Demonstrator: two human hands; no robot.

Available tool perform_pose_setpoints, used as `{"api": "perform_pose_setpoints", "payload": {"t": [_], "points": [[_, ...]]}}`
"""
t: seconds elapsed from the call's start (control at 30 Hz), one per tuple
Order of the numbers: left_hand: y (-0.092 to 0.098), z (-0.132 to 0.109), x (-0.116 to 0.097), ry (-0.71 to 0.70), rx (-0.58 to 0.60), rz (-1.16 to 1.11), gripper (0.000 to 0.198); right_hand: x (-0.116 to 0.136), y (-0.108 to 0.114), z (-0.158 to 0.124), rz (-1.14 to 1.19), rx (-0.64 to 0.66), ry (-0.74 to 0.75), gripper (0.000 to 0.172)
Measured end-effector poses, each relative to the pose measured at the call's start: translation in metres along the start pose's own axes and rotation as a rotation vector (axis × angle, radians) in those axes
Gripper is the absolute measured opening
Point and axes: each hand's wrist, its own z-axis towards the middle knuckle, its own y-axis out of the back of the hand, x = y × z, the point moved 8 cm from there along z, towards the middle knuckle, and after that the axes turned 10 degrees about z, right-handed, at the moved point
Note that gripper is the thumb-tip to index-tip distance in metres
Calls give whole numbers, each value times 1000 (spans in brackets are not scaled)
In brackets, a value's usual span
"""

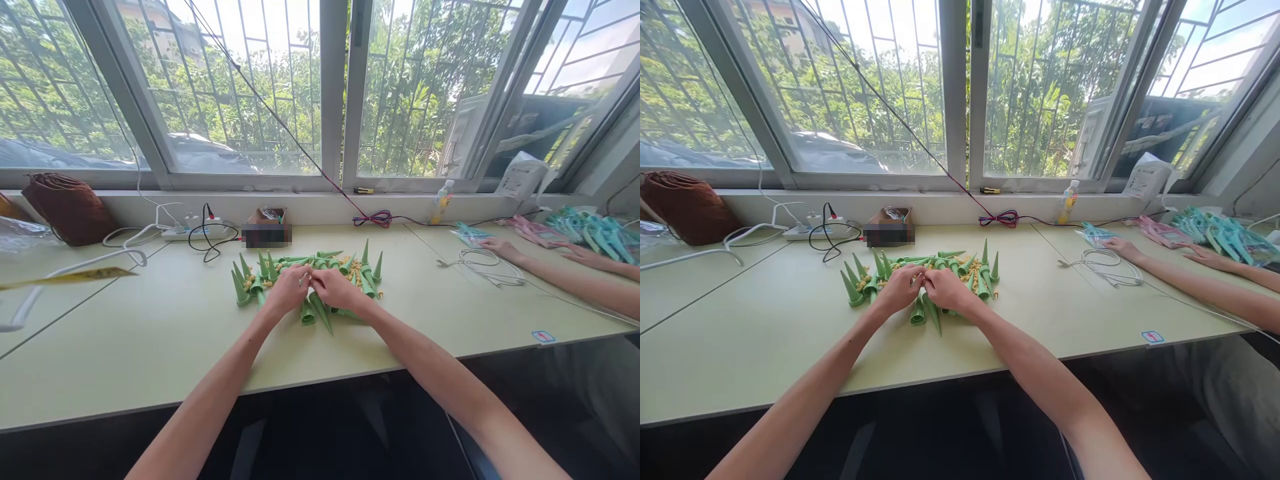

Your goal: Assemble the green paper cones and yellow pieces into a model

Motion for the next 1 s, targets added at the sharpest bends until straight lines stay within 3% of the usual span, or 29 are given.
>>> {"api": "perform_pose_setpoints", "payload": {"t": [1.0], "points": [[-3,1,3,-8,-21,11,26,2,2,-1,20,-1,-23,25]]}}
